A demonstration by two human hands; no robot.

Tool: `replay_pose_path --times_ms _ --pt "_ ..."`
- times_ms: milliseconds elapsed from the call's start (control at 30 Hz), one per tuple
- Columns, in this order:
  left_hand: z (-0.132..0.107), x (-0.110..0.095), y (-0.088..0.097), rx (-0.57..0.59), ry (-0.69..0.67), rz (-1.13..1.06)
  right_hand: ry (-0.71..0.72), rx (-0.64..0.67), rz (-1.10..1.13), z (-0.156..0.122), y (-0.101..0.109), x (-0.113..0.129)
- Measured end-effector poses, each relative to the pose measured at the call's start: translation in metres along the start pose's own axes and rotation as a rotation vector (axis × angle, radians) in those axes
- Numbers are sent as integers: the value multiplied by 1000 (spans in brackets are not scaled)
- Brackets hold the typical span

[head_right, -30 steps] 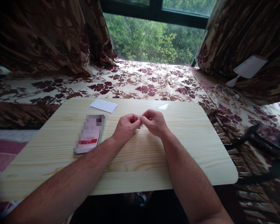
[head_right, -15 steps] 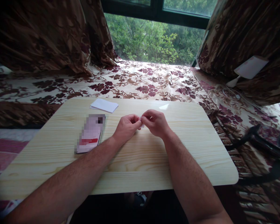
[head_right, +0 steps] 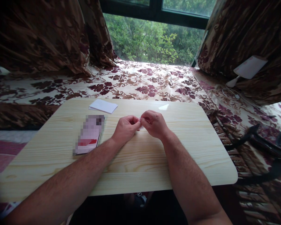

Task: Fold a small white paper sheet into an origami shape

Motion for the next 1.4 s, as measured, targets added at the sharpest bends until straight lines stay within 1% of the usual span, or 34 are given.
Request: replay_pose_path --times_ms 67,133,267,333,400,500,600,733,833,1000,1067,1167,1233,1400 --pt "0 -1 -1 12 -17 10 -23 -6 16 0 0 -2" --pt "0 -2 -2 23 -41 30 -82 6 86 -1 -3 -6" --pt "-2 -7 -4 37 -82 60 -239 51 350 -1 -12 -16" --pt "-4 -11 -4 37 -109 74 -274 57 461 -1 -15 -18" --pt "-5 -14 -4 31 -137 91 -288 66 525 -1 -17 -18" --pt "-4 -14 -3 30 -131 96 -294 79 514 0 -17 -17" --pt "-2 -10 -2 44 -97 100 -295 75 456 -1 -16 -18" --pt "-3 -11 -4 50 -96 129 -283 71 376 -2 -15 -18" --pt "-5 -14 -5 39 -117 148 -275 87 404 -2 -15 -14" --pt "-5 -17 -1 -12 -142 156 -284 0 472 0 -10 -12" --pt "-5 -16 1 -19 -134 144 -290 0 470 0 -10 -12" --pt "-3 -13 2 -19 -101 84 -302 27 457 1 -11 -15" --pt "-1 -12 1 -8 -66 -5 -313 24 474 0 -11 -16" --pt "3 -4 -2 -8 47 -278 -353 -44 570 0 -9 -20"
Point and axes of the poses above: each hand's wrist, its own z-axis towards the middle knuckle, its own y-axis out of the back of the hand, x = y × z, the point moved 7 cm from there along z, towards the middle knuckle, and after that the axes turned 10 degrees about -z, right-handed, at the moved point
